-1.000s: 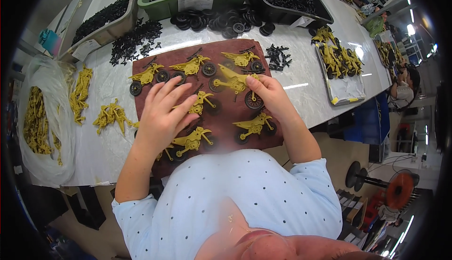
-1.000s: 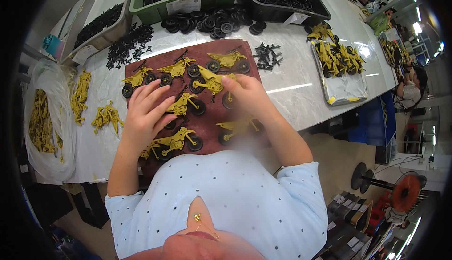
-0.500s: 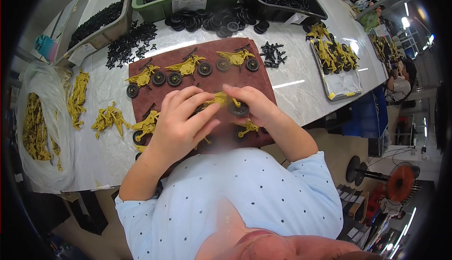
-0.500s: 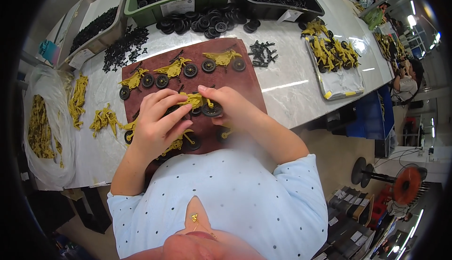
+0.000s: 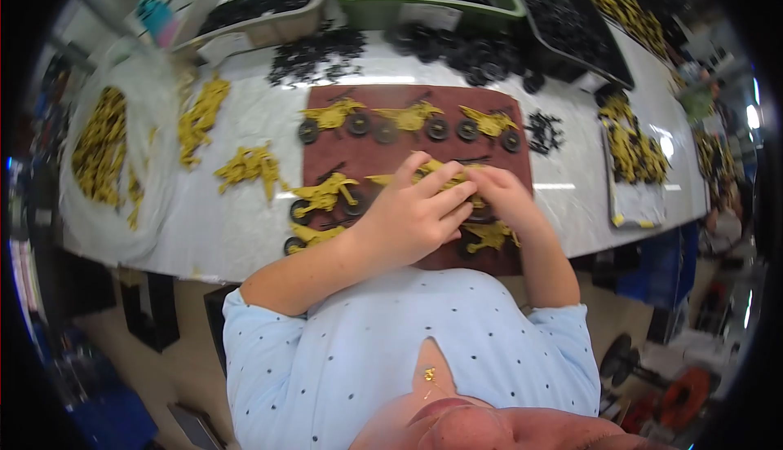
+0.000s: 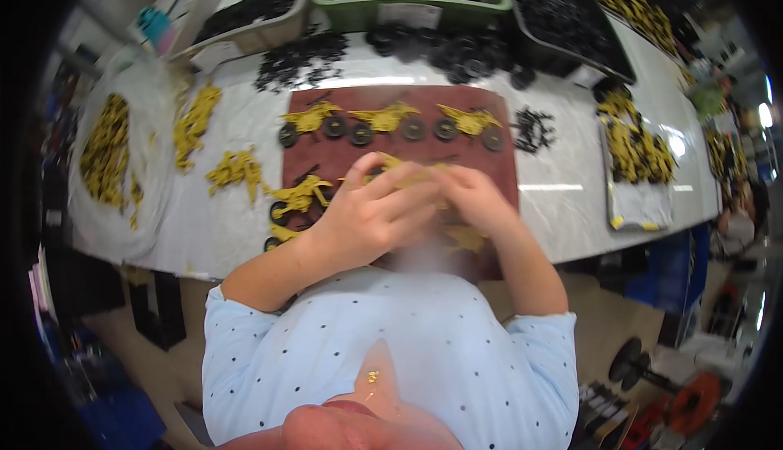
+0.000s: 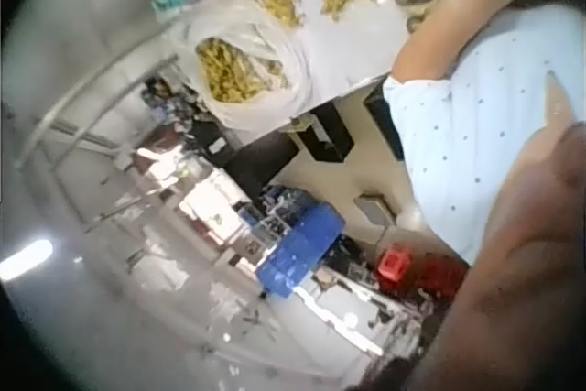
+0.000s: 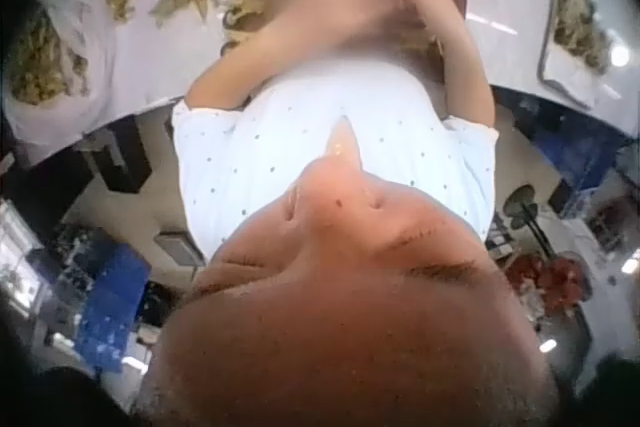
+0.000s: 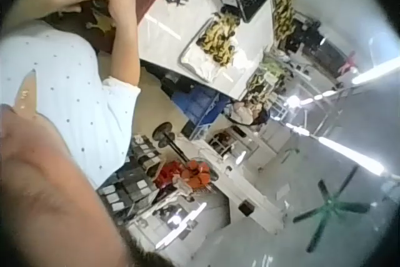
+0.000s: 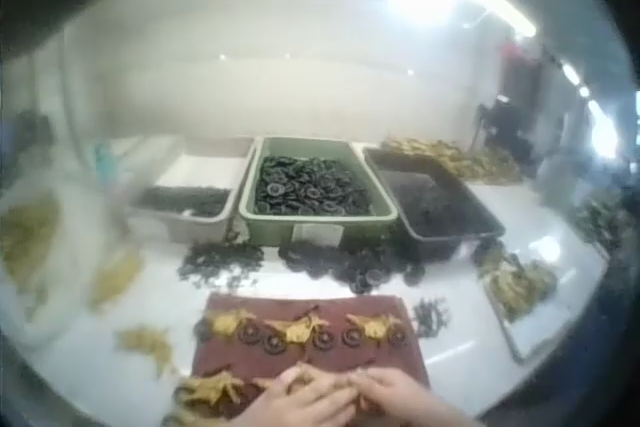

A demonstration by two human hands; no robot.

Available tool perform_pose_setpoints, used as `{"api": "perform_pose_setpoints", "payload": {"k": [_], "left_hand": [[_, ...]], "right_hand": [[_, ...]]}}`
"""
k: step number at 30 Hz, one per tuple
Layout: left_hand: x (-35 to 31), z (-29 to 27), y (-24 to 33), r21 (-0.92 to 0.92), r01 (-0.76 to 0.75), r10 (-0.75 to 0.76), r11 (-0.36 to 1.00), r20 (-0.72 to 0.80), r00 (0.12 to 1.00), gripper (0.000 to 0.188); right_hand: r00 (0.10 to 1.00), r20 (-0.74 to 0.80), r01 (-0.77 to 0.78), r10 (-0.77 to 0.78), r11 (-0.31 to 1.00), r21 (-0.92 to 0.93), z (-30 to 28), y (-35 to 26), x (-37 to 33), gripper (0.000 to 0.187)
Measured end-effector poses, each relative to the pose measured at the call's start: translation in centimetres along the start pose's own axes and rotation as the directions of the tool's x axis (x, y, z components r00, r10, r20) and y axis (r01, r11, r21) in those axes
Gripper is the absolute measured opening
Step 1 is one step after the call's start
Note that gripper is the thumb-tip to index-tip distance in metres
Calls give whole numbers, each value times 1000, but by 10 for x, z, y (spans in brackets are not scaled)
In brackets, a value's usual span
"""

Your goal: The person assembles small yellow plastic toy motorcycles by attaching black plastic wheels and plastic pins to yellow plastic motorcycle bodies, taking parts from bins and working by hand at a workbench.

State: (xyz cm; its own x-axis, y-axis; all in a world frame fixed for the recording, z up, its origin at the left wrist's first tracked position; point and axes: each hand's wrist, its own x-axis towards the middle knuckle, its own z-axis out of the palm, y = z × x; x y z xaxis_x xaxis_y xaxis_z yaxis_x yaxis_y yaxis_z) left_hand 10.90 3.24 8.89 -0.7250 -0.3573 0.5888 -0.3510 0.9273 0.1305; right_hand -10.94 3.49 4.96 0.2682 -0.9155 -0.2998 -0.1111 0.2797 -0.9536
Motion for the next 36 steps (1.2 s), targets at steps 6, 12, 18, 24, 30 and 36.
{"api": "perform_pose_setpoints", "payload": {"k": [6,12,18,24,30,36], "left_hand": [[-68,-49,-45,241,419,-407,876,-99,908,36],[-172,-107,-99,427,810,-857,402,-137,497,55],[-200,-119,-123,215,923,-947,318,122,298,55],[-168,-142,-117,328,769,-809,548,-25,587,46],[-83,-56,-141,179,410,-423,894,40,905,30],[-84,-25,-155,132,435,-451,891,132,883,27]], "right_hand": [[996,-1,-86,89,963,-257,-72,1,-2,41],[959,-180,-259,218,423,-868,-70,-4,1,51],[926,-355,-293,-125,353,-889,-22,-55,7,46],[936,9,232,-353,596,-769,44,-92,53,29],[924,154,356,-349,645,-676,97,-81,129,38],[839,191,417,-510,375,-828,109,-41,156,40]]}}
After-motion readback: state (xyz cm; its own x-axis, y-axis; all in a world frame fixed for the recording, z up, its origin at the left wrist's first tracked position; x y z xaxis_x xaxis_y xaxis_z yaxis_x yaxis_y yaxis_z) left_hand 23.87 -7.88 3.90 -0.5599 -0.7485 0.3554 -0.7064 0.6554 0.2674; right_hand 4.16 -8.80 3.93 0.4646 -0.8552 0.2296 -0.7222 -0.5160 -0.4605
